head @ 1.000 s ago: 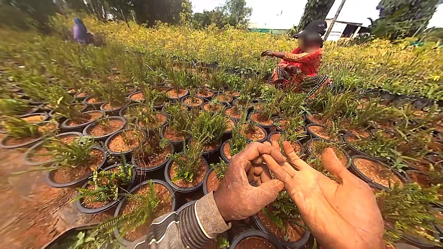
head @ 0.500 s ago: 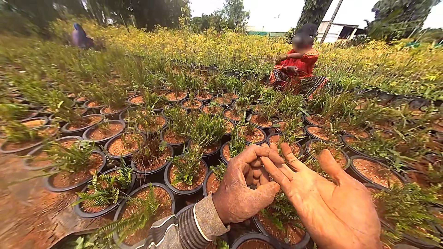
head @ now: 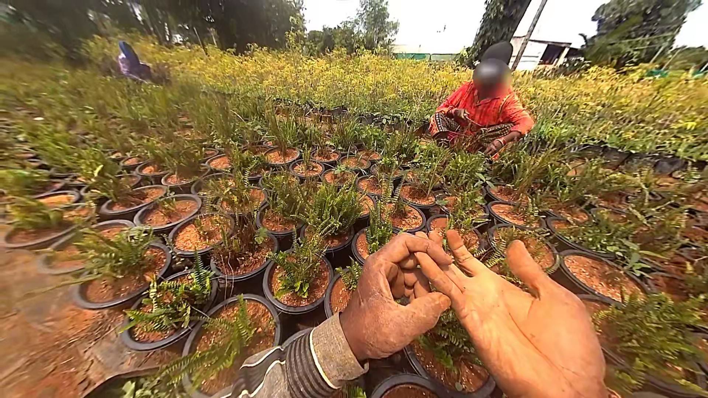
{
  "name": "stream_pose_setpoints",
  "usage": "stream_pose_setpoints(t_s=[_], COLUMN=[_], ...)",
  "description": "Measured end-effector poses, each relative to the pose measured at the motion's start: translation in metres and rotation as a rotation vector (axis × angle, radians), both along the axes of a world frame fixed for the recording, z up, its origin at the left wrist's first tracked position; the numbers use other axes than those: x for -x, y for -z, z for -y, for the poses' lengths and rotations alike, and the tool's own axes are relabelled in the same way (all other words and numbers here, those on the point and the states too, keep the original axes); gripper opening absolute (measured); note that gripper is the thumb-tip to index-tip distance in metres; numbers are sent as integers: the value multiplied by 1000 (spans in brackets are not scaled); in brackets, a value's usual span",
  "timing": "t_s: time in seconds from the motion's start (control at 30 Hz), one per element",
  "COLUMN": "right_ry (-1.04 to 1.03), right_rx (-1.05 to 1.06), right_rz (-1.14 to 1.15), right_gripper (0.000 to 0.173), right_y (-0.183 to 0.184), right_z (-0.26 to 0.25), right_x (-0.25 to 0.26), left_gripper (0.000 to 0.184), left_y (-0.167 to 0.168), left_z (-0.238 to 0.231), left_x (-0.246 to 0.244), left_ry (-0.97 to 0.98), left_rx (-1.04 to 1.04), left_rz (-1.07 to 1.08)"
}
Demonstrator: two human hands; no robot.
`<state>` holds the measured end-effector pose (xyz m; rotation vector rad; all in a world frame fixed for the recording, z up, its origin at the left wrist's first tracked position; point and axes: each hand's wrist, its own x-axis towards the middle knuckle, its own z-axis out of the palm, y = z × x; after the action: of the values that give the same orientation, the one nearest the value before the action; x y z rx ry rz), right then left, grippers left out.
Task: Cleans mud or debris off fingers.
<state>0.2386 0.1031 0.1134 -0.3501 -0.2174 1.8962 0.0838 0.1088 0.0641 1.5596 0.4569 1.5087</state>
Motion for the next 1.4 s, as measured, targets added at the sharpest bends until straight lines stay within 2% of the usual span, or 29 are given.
stream_pose_setpoints(t_s=[0.83,1.03,1.13,1.23,1.4], right_ry=[-9,35,35,45,70], right_rx=[14,14,-7,-39,-48], right_rz=[-26,-67,-174,-261,-250], right_gripper=[87,90,92,93,94], right_y=[1,0,2,5,7], right_z=[1,0,1,2,3], right_x=[3,0,-4,-7,-2], left_gripper=[35,52,56,46,34], left_y=[0,0,3,6,0], left_z=[2,1,1,3,5], left_x=[-4,-6,-9,-12,-14], left_ry=[-25,33,155,233,154], left_rx=[26,98,126,104,159], left_rz=[18,62,111,120,121])
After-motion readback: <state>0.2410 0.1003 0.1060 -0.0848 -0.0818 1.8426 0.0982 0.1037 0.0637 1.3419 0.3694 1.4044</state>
